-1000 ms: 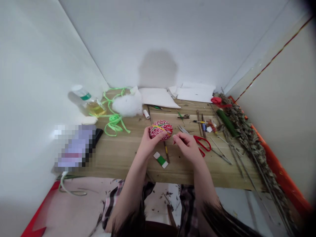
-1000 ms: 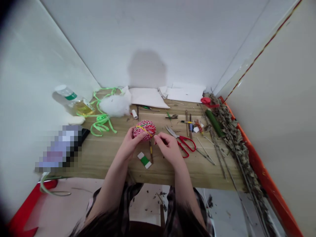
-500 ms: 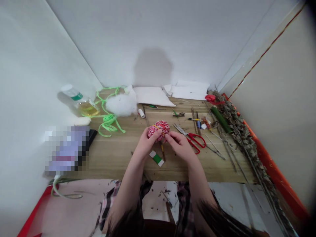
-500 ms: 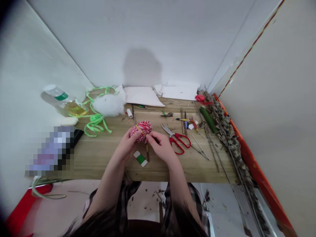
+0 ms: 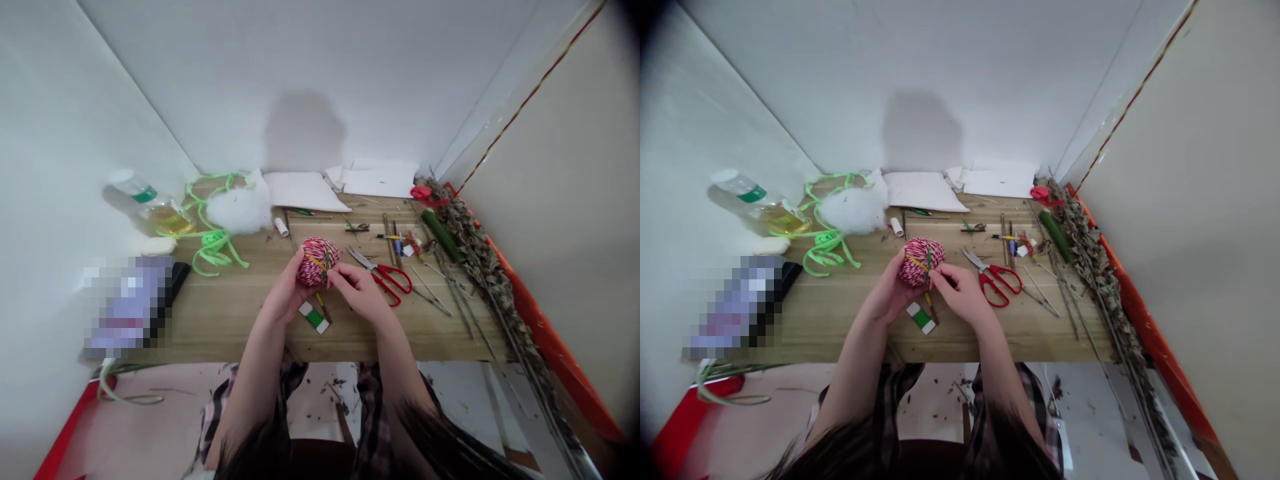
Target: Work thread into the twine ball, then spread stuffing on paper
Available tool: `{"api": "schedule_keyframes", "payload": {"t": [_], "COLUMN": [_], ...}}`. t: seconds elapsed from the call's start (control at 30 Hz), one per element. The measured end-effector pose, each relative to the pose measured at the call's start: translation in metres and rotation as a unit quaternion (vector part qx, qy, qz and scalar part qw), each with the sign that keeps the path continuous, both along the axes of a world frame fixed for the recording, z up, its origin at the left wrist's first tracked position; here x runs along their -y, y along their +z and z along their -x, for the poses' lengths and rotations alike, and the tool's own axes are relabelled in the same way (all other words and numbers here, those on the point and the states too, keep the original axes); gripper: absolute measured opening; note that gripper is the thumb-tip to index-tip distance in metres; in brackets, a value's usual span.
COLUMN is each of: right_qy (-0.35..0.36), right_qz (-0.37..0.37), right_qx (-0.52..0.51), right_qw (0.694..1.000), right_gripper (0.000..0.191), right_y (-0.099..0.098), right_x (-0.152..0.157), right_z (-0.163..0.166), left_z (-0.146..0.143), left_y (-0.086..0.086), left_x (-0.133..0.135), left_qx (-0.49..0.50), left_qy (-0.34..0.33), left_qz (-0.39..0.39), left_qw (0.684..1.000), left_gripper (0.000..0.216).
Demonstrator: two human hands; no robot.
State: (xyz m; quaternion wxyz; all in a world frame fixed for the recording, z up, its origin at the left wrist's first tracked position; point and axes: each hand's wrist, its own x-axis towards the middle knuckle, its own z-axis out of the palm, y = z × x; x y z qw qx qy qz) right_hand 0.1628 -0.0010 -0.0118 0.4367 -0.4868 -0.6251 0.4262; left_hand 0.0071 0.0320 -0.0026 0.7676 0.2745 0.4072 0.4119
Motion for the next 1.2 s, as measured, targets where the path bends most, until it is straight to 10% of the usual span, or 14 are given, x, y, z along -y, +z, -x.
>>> {"api": "schedule_keyframes", "payload": {"t": [0.2,0.9,1.2], "right_qy": [0.004,0.001,0.013], "right_qz": [0.002,0.003,0.016], "right_qx": [0.005,-0.008,-0.024], "right_qw": [1.000,1.000,1.000], "right_gripper": [0.030,0.029,0.030], "right_y": [-0.003,-0.002,-0.002], "right_x": [0.000,-0.001,0.000], "right_z": [0.000,-0.002,-0.003], "left_z": [-0.002,0.000,0.002], "left_y": [-0.012,-0.001,-0.010], "left_x": [0.000,-0.002,0.000], "left_qx": [-0.116,-0.030,-0.262], "left_qy": [0.066,0.071,0.054], "left_qz": [-0.104,-0.034,-0.180], "left_qw": [0.986,0.996,0.947], "left_gripper": [0.053,0.048,0.066]}}
